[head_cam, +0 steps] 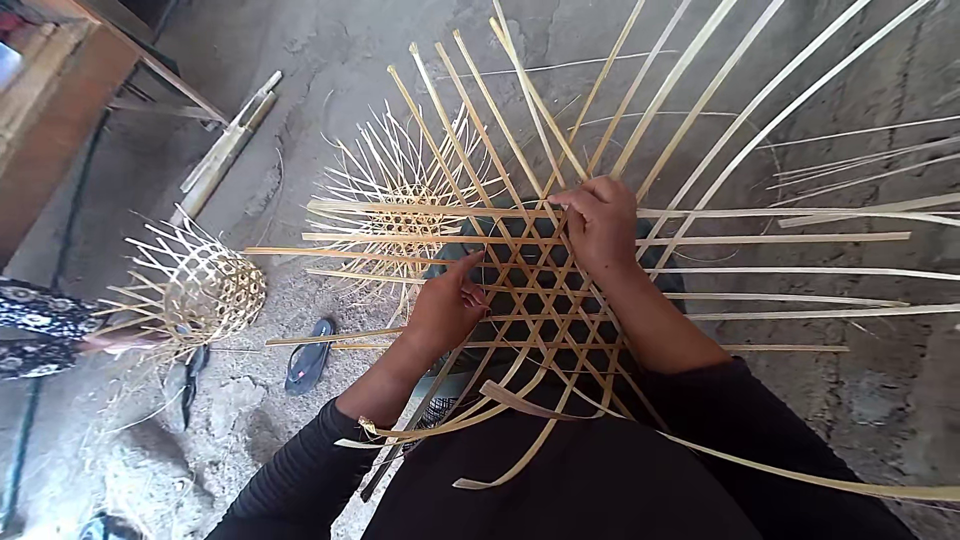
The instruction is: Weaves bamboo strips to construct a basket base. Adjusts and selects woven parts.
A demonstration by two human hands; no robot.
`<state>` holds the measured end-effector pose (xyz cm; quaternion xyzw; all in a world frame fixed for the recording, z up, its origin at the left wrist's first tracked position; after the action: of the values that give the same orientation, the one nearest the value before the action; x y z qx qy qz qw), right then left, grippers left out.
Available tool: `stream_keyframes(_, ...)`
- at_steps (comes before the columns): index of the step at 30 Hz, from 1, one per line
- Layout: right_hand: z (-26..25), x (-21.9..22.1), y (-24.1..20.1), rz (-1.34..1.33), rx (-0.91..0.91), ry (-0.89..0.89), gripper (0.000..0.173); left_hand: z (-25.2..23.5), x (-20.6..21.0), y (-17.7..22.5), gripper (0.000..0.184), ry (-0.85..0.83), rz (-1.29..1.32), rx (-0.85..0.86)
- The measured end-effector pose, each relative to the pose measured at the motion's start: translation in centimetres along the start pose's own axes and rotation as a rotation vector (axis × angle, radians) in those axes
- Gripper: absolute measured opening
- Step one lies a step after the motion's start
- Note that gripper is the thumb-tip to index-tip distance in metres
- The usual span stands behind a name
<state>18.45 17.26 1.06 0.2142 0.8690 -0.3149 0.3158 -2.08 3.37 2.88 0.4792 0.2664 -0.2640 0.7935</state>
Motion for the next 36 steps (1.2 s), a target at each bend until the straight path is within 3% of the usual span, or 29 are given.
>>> stream_keyframes(5, 0.0, -0.2, -0.2, -0.013, 0.004, 0.002, 0.029, 0.0, -0.9, 0.9, 0.077, -0.058, -0.245, 0.106)
stream_keyframes(7, 0.1, -0.1, -0.1, -0.013, 0.005, 0.002, 0.028, 0.0, -1.8, 1.5, 0.063, 0.02, -0.212, 0.118)
stream_keyframes(9, 0.0, -0.2, -0.1, -0.013, 0.004, 0.003, 0.027, -0.2, -2.1, 1.5, 0.037, 0.139, 0.194, 0.098)
stream_keyframes(11, 0.0, -0.1, 0.0, -0.012, 0.012, 0.001, 0.027, -1.0, -0.6, 0.6, 0.013, 0.13, 0.845, 0.046)
stream_keyframes(13, 0.0, -0.1, 0.0, -0.015, 0.035, -0.012, 0.028, -2.3, 1.8, -1.0, 0.025, 0.188, 1.28, -0.084)
stream_keyframes(15, 0.0, -0.1, 0.0, -0.018, 0.054, -0.022, 0.029, -3.3, 3.1, -2.0, 0.036, 0.275, 1.47, -0.249)
stream_keyframes(17, -0.1, -0.1, 0.2, -0.019, 0.071, -0.022, 0.029, -3.9, 2.9, -2.0, 0.031, 0.251, 1.466, -0.354)
stream_keyframes(19, -0.2, -0.2, 0.3, -0.026, 0.089, -0.022, 0.03, -4.5, 2.3, -1.9, 0.016, 0.116, 1.338, -0.366)
stream_keyframes(23, -0.3, -0.1, 0.3, -0.021, 0.103, -0.033, 0.031, -5.3, 0.5, -1.4, 0.028, -0.125, 1.08, -0.345)
stream_keyframes(27, -0.2, 0.0, 0.2, -0.018, 0.096, -0.033, 0.029, -5.7, -0.2, -1.4, 0.03, -0.255, 1.057, -0.338)
stream_keyframes(29, -0.3, 0.0, 0.0, -0.022, 0.089, -0.032, 0.027, -5.7, 0.1, -1.5, 0.024, -0.214, 1.092, -0.345)
stream_keyframes(32, -0.3, -0.2, -0.1, -0.019, 0.084, -0.039, 0.028, -5.5, 1.3, -1.6, 0.014, -0.006, 1.153, -0.339)
stream_keyframes(36, -0.3, -0.3, -0.1, -0.032, 0.066, -0.011, 0.026, -4.4, 3.0, -1.8, 0.027, 0.293, 1.181, -0.199)
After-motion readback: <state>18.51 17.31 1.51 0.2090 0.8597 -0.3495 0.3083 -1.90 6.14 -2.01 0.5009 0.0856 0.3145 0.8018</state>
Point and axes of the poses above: each hand's wrist, its own z-axis away from the middle knuckle, its own x-axis out of the palm, y = z × x, the point moved 5 cm from there along -z, towards the middle knuckle, and after that the axes turned 10 degrees about -x, right-handed, at the moved point
